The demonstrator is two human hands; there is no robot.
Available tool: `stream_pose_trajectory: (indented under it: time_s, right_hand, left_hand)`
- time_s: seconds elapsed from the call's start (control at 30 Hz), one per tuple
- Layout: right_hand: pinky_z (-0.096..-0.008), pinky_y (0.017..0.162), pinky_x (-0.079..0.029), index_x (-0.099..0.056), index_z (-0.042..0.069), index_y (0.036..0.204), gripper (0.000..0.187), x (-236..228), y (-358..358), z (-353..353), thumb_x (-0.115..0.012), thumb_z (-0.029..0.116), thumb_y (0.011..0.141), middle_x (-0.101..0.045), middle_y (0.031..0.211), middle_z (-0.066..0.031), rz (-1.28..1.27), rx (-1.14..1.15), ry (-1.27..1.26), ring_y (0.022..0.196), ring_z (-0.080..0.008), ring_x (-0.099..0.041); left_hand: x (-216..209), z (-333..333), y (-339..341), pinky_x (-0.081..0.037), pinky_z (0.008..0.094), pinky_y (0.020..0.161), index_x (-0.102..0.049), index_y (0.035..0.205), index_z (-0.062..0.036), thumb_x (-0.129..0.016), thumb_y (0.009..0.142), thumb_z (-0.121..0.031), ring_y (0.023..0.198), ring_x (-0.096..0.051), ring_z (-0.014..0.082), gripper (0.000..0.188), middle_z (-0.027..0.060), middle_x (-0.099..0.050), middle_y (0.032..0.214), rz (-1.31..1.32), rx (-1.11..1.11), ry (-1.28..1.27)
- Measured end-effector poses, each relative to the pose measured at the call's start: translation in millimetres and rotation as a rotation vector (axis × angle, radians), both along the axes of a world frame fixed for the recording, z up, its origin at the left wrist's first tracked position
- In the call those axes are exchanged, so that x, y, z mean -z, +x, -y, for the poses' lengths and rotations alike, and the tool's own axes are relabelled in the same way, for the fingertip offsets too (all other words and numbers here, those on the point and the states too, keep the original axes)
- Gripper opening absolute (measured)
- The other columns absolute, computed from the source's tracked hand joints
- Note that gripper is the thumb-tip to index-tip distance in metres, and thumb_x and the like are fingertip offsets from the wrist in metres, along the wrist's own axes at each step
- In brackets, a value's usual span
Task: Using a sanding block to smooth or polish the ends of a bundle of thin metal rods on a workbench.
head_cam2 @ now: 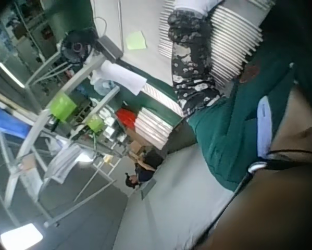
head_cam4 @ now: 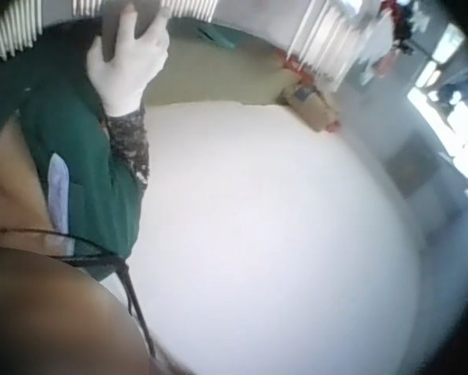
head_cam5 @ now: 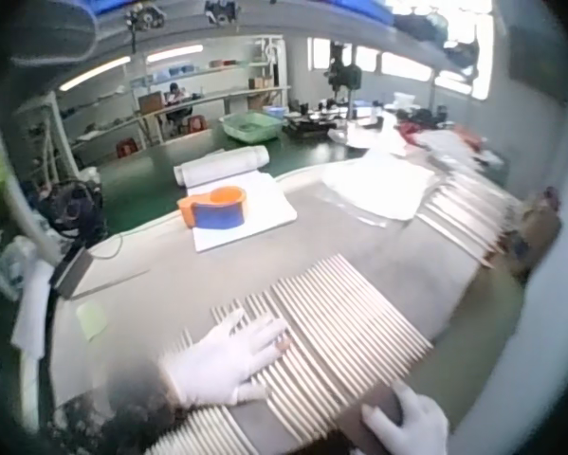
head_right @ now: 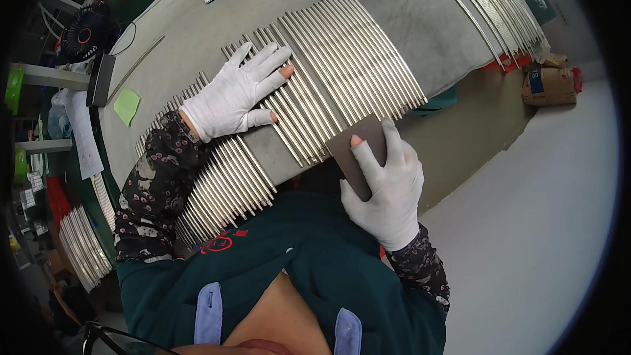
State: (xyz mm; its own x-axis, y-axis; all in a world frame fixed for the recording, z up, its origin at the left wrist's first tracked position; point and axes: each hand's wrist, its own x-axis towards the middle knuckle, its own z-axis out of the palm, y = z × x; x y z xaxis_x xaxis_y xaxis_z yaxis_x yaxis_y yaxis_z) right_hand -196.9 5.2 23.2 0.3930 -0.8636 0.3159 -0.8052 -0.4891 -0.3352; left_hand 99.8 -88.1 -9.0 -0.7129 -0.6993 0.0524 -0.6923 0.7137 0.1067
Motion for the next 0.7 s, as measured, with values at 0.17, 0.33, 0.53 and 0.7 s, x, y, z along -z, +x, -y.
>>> stream_pose_trajectory:
  time_s: [0.17, 0.33, 0.53, 0.7]
  right_hand:
    - [-0.046, 0.091, -0.045, -0.061, 0.014, 0.121, 0.064, 0.2, 1.7, 0.5, -0.076, 0.014, 0.059, -0.045, 0.135, -0.0251, -0.012, -0.004, 0.003, 0.109, -0.0376, -0.052]
    - [-0.0456, 0.09, -0.045, -0.062, 0.014, 0.121, 0.063, 1.2, 3.1, 2.8, -0.076, 0.014, 0.059, -0.045, 0.135, -0.0249, -0.028, -0.001, -0.003, 0.109, -0.0373, -0.052]
    - [-0.0454, 0.09, -0.045, -0.061, 0.014, 0.122, 0.063, 0.8, 3.4, 3.4, -0.076, 0.015, 0.06, -0.045, 0.134, -0.0249, -0.04, 0.015, -0.013, 0.109, -0.0374, -0.052]
    - [-0.0474, 0.094, -0.045, -0.06, 0.011, 0.123, 0.064, -3.9, 8.6, 2.1, -0.074, 0.011, 0.06, -0.046, 0.136, -0.0242, -0.052, 0.017, 0.022, 0.111, -0.0384, -0.052]
  left_hand:
    - [0.3, -1.7, 1.5, -0.015, 0.0585, 0.116, -0.016, 0.155, -0.0166, -0.028, 0.093, -0.069, 0.143, -0.024, 0.04, 0.082, 0.02, -0.023, 0.156, -0.01, 0.006, -0.027]
    - [-2.1, 3.5, -4.7, -0.016, 0.0588, 0.115, -0.021, 0.153, -0.0138, -0.031, 0.093, -0.068, 0.143, -0.025, 0.0403, 0.082, 0.0204, -0.025, 0.155, 0.021, -0.001, -0.016]
    - [-1.1, 7.0, -10.4, -0.016, 0.0592, 0.115, -0.025, 0.151, -0.0112, -0.035, 0.092, -0.067, 0.143, -0.025, 0.0397, 0.082, 0.0205, -0.026, 0.155, 0.025, -0.012, -0.021]
    - [0.3, 9.0, -12.5, -0.016, 0.0591, 0.115, -0.026, 0.15, -0.0106, -0.035, 0.092, -0.068, 0.143, -0.024, 0.0389, 0.082, 0.0202, -0.026, 0.155, 0.023, -0.013, -0.034]
